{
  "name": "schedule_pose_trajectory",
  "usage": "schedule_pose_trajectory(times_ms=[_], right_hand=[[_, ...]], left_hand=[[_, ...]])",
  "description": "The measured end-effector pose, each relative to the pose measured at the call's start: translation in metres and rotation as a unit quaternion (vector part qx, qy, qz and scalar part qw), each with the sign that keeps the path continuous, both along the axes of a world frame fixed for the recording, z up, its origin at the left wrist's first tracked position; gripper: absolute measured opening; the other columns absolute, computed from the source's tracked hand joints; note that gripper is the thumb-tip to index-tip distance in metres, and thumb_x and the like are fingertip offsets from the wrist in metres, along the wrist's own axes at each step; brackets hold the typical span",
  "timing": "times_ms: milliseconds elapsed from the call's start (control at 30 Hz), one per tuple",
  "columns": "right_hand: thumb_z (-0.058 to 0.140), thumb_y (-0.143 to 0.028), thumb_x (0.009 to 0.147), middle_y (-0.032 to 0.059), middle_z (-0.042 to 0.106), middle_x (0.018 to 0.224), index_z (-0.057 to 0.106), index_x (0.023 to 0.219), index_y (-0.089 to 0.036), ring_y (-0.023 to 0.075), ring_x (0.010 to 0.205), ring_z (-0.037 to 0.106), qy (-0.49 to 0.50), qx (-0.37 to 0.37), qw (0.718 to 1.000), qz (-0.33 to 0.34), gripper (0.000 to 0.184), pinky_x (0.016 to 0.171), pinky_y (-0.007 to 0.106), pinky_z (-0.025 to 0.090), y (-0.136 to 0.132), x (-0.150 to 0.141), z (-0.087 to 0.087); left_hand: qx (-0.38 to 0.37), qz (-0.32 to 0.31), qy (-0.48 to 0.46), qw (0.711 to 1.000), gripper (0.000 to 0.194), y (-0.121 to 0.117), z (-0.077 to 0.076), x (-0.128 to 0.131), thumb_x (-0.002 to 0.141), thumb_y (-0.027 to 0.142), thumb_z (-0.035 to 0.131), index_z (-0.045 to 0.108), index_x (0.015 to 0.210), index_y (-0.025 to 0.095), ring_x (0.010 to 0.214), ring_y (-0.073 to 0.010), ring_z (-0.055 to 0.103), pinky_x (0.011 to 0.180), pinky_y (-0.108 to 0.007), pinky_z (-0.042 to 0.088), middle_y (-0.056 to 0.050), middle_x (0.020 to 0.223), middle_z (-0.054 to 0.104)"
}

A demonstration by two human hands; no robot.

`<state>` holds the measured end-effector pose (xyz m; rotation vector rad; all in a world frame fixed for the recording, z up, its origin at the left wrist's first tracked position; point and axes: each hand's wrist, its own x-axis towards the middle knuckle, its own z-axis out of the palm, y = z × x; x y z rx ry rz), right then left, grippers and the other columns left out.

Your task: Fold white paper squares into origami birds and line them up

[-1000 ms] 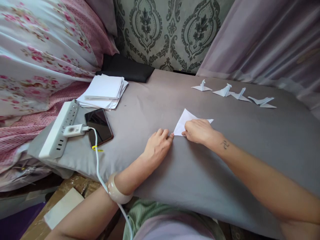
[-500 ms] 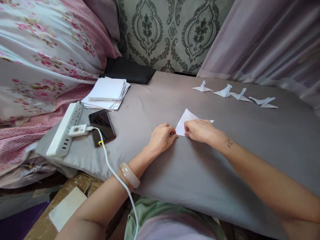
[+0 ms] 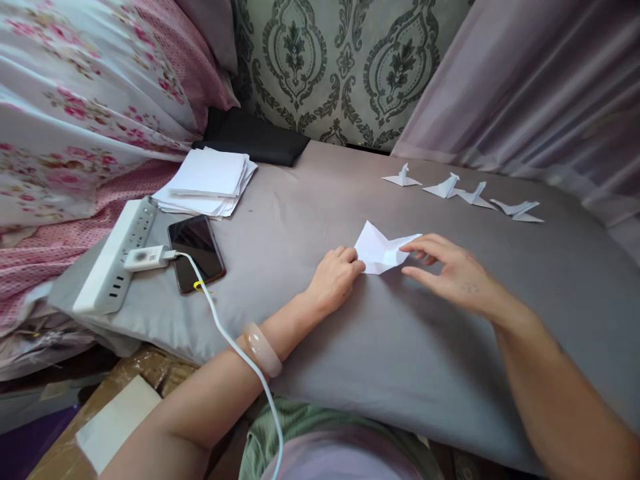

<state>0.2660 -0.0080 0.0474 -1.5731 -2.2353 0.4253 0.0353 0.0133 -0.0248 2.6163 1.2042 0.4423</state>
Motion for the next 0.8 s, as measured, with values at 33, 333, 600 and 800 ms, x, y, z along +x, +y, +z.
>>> schedule_pose_trajectory(times_ms=[33,333,600,800], right_hand=[[0.061,-0.031,0.083,0.0055,0.064,0.108,0.066,0.108,-0.024,0.0182,0.086,0.063,0.014,0.011,1.000,-0.011,0.026,0.076,0.033,0.053,-0.004,0.000,-0.007],[0.057,-0.023,0.086,0.0045,0.061,0.122,0.051,0.131,-0.028,0.0139,0.070,0.063,-0.044,0.044,0.998,0.009,0.046,0.067,0.031,0.052,-0.016,-0.043,-0.018],[0.038,-0.013,0.091,0.0062,0.067,0.106,0.058,0.123,-0.023,0.0187,0.094,0.063,-0.052,0.031,0.994,0.089,0.039,0.084,0.032,0.047,-0.017,-0.012,-0.017],[0.042,-0.014,0.083,0.0033,0.067,0.095,0.065,0.104,-0.022,0.0168,0.093,0.061,0.089,-0.025,0.995,0.046,0.033,0.089,0.033,0.045,0.009,0.013,-0.027]], left_hand=[[0.000,-0.010,-0.001,1.000,0.036,0.000,-0.002,0.001,0.091,0.006,0.036,0.068,0.101,0.020,0.089,-0.0218,0.052,0.078,-0.035,0.042,-0.008,0.104,0.062],[-0.043,0.071,-0.243,0.966,0.034,0.011,-0.018,-0.008,0.082,0.002,0.040,0.062,0.104,0.016,0.091,-0.0183,0.059,0.084,-0.031,0.049,-0.008,0.096,0.064],[-0.025,0.094,-0.213,0.972,0.054,0.012,-0.009,-0.020,0.073,-0.003,0.038,0.058,0.119,0.018,0.105,-0.0195,0.052,0.094,-0.035,0.046,-0.010,0.115,0.055],[-0.011,0.094,-0.166,0.982,0.058,0.010,-0.010,-0.018,0.075,-0.002,0.040,0.056,0.125,0.023,0.105,-0.0211,0.045,0.093,-0.039,0.045,-0.010,0.122,0.046]])
